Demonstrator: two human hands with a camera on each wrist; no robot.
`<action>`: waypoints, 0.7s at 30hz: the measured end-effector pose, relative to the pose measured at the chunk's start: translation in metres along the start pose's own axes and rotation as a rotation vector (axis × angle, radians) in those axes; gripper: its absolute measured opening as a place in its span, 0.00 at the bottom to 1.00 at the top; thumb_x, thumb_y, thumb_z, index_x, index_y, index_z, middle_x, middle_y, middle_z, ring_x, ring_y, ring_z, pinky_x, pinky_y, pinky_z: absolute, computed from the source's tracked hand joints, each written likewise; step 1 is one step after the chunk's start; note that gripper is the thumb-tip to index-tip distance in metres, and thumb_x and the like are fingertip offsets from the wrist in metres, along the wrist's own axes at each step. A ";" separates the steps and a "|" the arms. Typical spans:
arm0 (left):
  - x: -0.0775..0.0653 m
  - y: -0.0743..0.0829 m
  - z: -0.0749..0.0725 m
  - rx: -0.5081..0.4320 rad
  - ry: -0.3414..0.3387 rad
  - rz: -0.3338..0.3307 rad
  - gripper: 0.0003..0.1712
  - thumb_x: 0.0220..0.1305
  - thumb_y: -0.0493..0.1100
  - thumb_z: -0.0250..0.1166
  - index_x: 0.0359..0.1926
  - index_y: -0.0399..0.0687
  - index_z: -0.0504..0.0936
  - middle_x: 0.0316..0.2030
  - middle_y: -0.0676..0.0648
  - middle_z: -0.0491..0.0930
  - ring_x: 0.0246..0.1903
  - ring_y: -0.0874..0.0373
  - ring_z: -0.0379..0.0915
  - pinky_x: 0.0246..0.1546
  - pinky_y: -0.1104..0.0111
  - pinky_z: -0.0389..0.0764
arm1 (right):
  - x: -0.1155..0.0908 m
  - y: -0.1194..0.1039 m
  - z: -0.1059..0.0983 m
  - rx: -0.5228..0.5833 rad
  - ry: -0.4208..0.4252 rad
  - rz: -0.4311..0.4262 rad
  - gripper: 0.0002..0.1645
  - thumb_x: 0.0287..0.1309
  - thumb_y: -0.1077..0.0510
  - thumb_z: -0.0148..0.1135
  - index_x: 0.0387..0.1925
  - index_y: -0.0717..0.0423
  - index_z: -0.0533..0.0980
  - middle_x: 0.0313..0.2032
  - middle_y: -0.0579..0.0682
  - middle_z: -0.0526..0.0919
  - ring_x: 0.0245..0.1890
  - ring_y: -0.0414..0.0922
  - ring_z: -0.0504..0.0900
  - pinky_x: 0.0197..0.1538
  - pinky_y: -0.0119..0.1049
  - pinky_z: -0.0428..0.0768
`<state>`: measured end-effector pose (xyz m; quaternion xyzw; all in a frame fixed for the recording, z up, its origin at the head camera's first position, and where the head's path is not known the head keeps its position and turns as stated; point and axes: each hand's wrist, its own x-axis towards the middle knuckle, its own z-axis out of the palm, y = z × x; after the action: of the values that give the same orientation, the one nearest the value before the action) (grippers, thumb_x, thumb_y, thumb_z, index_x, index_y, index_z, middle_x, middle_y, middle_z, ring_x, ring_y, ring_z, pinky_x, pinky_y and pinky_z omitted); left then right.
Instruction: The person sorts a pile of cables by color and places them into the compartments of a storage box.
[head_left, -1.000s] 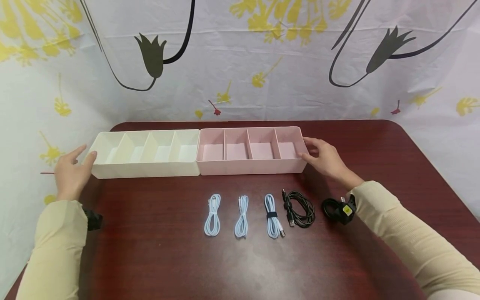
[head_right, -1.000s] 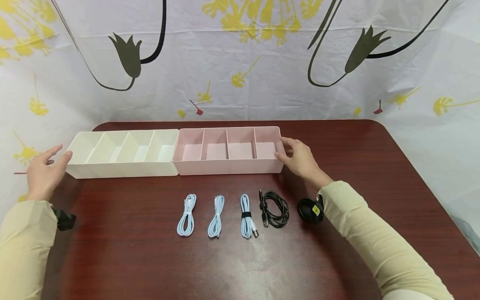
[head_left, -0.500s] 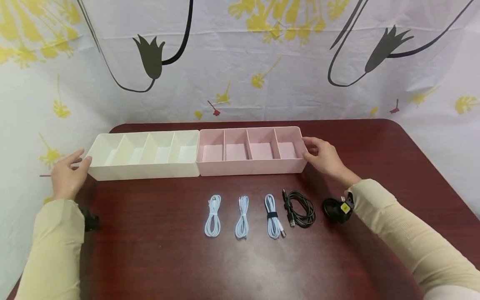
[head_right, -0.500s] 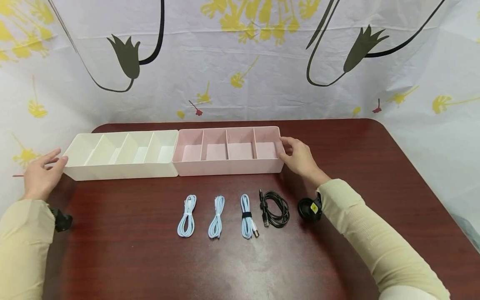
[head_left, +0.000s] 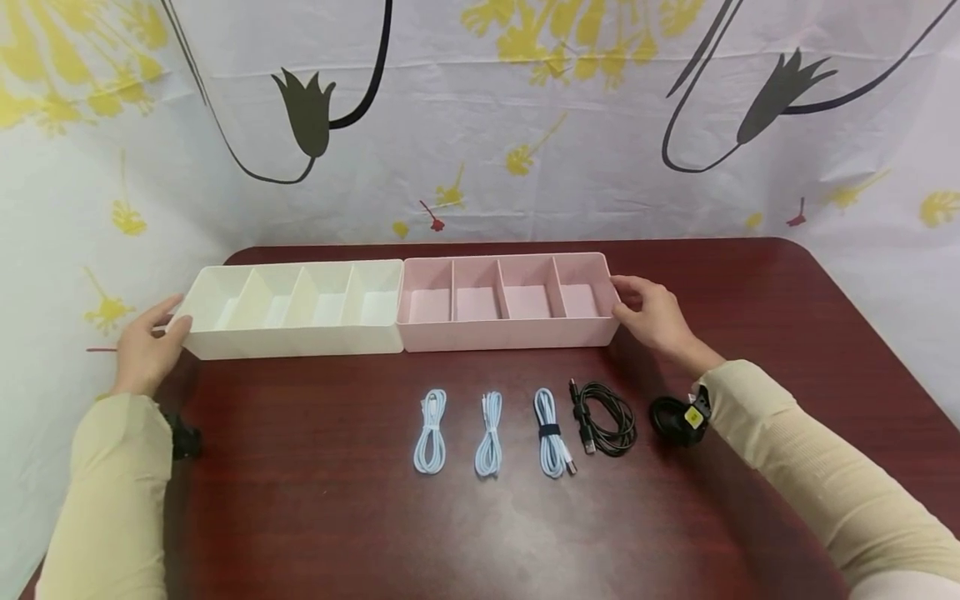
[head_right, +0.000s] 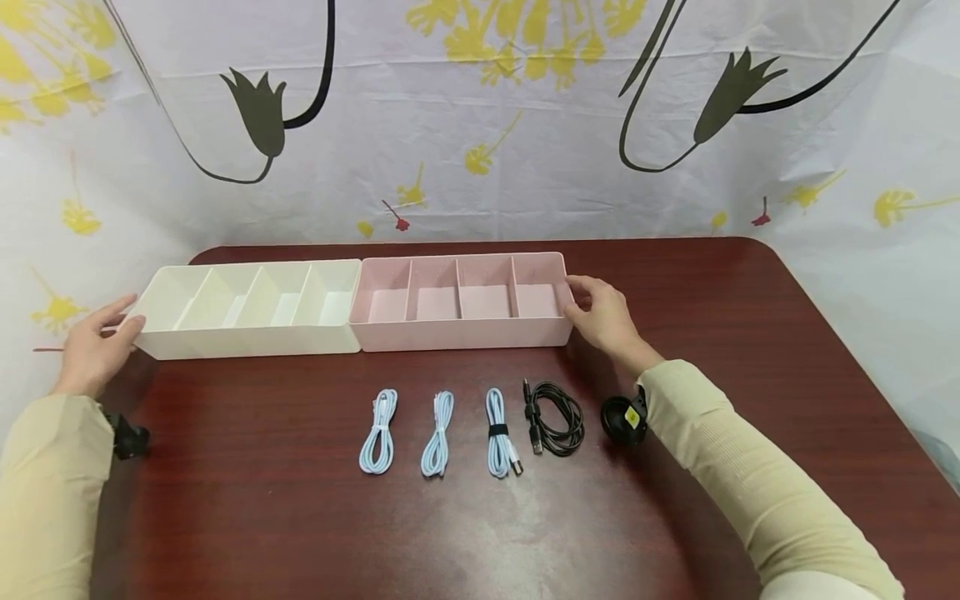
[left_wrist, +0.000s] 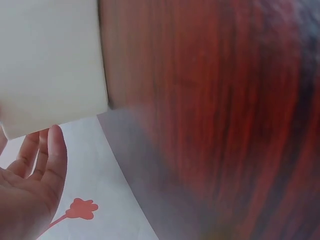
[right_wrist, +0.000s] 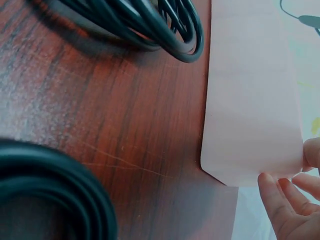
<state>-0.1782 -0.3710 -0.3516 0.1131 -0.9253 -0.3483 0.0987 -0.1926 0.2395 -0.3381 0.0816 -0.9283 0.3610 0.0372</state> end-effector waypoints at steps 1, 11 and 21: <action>0.001 0.000 0.000 -0.007 -0.009 -0.008 0.29 0.63 0.48 0.47 0.63 0.41 0.58 0.52 0.27 0.64 0.43 0.41 0.63 0.28 0.76 0.62 | 0.000 0.001 0.000 0.001 0.003 0.000 0.26 0.56 0.67 0.50 0.57 0.67 0.64 0.52 0.66 0.69 0.46 0.60 0.73 0.42 0.52 0.73; 0.005 -0.001 -0.001 -0.096 -0.065 -0.065 0.31 0.63 0.48 0.48 0.64 0.40 0.57 0.52 0.32 0.61 0.25 0.81 0.59 0.22 0.83 0.70 | 0.000 0.003 -0.001 0.015 -0.003 -0.003 0.26 0.56 0.65 0.50 0.58 0.65 0.64 0.53 0.64 0.69 0.45 0.58 0.74 0.38 0.48 0.75; 0.008 -0.003 -0.004 -0.141 -0.111 -0.094 0.31 0.64 0.48 0.48 0.64 0.40 0.56 0.54 0.30 0.58 0.22 0.81 0.63 0.23 0.81 0.73 | 0.000 0.006 0.001 0.038 -0.012 -0.008 0.26 0.56 0.65 0.51 0.58 0.64 0.64 0.53 0.64 0.70 0.44 0.57 0.75 0.37 0.44 0.75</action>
<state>-0.1846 -0.3778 -0.3503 0.1294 -0.8964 -0.4223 0.0384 -0.1938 0.2434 -0.3426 0.0880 -0.9210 0.3781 0.0315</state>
